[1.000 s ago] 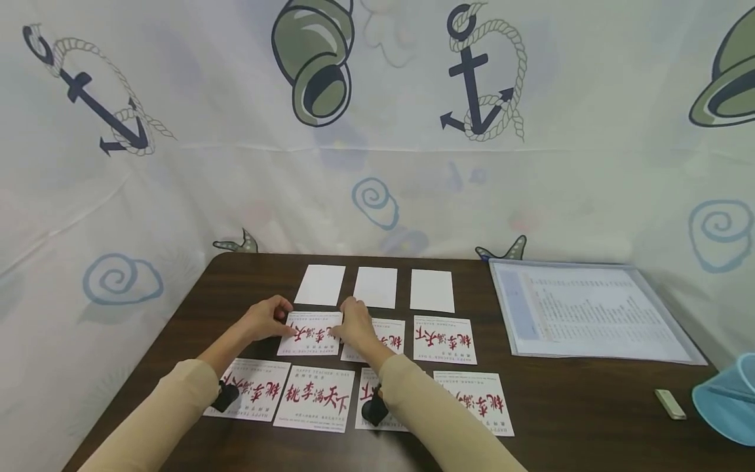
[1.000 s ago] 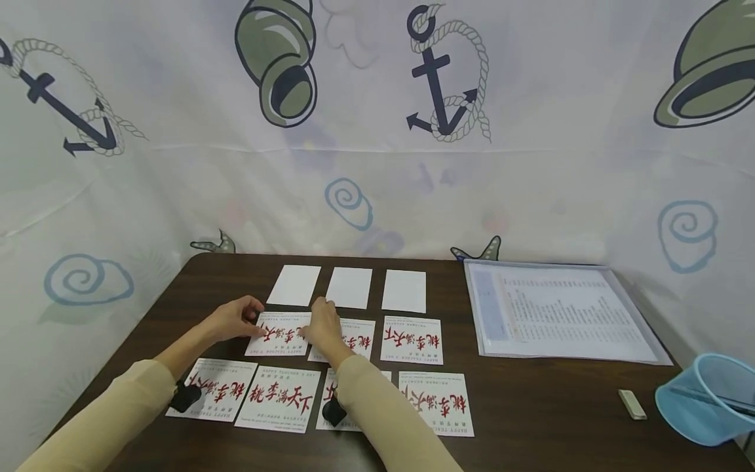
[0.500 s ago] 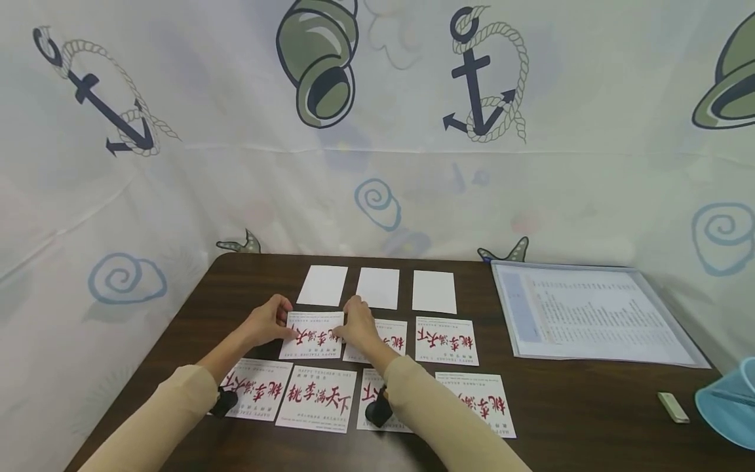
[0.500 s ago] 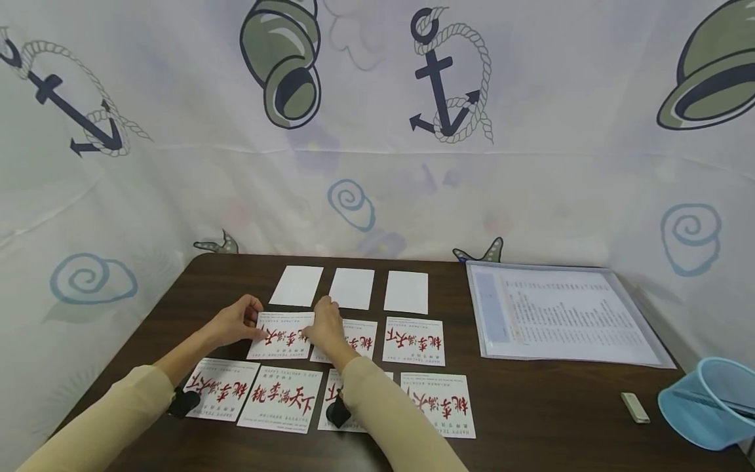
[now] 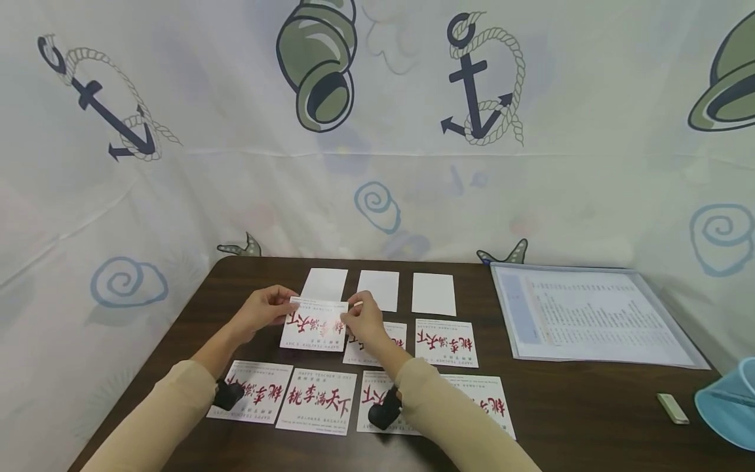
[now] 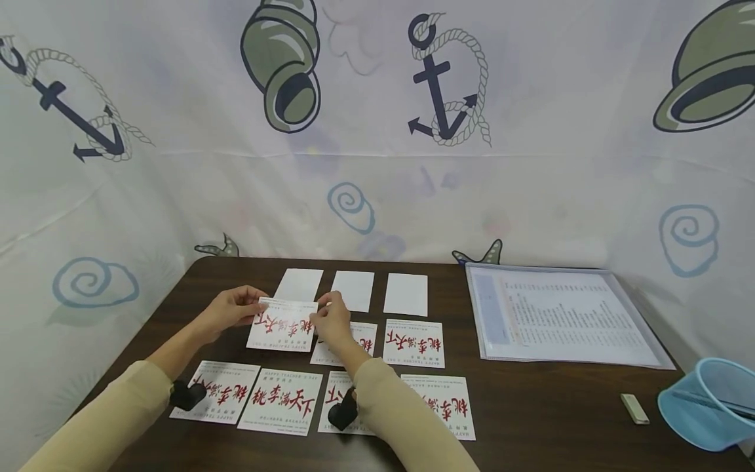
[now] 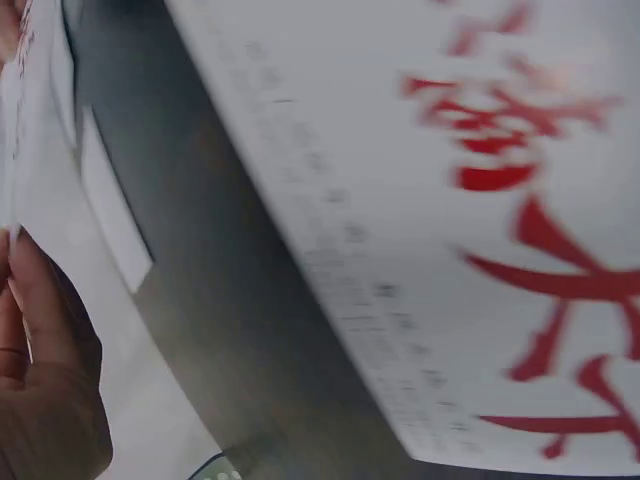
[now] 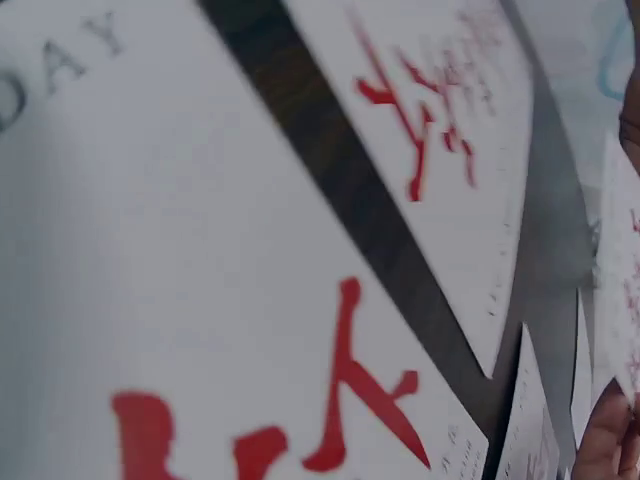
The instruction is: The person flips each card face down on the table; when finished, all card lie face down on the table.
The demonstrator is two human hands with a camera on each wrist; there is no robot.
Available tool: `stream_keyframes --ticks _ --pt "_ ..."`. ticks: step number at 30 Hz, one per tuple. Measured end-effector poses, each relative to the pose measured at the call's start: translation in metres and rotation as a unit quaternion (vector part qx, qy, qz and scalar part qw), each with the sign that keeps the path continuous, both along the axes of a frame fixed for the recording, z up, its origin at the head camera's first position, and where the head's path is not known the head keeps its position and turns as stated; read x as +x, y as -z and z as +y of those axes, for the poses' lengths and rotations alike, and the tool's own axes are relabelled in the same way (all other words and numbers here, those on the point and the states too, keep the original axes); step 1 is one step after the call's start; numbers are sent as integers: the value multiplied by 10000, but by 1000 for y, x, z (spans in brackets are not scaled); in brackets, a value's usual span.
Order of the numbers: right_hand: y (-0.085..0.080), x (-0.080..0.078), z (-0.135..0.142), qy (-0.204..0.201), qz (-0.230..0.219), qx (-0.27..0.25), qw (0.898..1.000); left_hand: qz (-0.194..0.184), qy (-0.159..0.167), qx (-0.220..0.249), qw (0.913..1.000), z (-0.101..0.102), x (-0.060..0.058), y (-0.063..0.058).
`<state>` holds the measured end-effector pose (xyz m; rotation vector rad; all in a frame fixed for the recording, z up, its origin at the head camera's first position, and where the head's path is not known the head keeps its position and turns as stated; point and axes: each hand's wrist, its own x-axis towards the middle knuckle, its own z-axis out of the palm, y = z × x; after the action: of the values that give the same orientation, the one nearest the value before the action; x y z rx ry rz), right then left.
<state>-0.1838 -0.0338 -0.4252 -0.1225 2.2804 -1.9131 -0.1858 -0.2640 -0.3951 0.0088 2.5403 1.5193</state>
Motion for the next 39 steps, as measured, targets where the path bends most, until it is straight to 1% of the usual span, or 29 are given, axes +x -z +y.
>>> stream_keyframes --ticks 2,4,7,8,9,11,13,15,17,20,23,26,28,31,33,34,36,37,39 --pt "2 -3 4 -13 -272 -570 9980 -217 16 402 9990 2 -1 -5" --pt "4 -5 7 -45 -560 -1023 9932 -425 87 741 9963 4 -2 -8" --pt "3 -6 12 12 -988 -1471 9842 -624 59 1049 9925 7 -3 -14" --pt "3 -6 12 80 -1044 -1549 9824 -615 34 1082 9922 8 -3 -15" --pt "1 -6 13 173 -958 -1559 9830 -571 -20 1082 9925 9 -3 -17" --pt "-3 -3 12 400 -467 -1296 9897 -397 -168 1003 9940 13 -3 -21" --pt "-8 1 9 552 227 -931 9939 -128 -347 865 9956 19 -3 -25" --pt "-14 7 3 569 975 -472 9925 157 -594 722 9955 28 -3 -28" --pt "-21 13 -3 400 1550 -142 9870 420 -855 697 9930 39 -4 -32" --pt "-29 19 -12 172 2229 98 9746 767 -1169 899 9861 57 -7 -36" --pt "-33 22 -16 234 2758 376 9602 1032 -1350 1200 9781 72 -9 -40" --pt "-34 21 -15 441 3141 674 9460 1185 -1451 1392 9724 81 -9 -44" --pt "-33 19 -12 587 3399 874 9345 1243 -1448 1488 9703 85 -8 -48" --pt "-31 15 -7 731 3747 1063 9181 1286 -1344 1629 9690 90 -5 -53" --pt "-29 13 -5 818 3913 1094 9101 1362 -1216 1686 9686 92 -4 -55" --pt "-28 12 -4 872 3970 1061 9075 1425 -1184 1666 9685 93 -4 -55" --pt "-27 9 -3 988 4016 872 9063 1575 -1160 1505 9691 90 -4 -52" --pt "-26 8 -2 1069 3984 736 9080 1681 -1209 1364 9688 89 -5 -50" --pt "-24 4 1 1234 3793 461 9159 1850 -1446 977 9671 85 -7 -43"
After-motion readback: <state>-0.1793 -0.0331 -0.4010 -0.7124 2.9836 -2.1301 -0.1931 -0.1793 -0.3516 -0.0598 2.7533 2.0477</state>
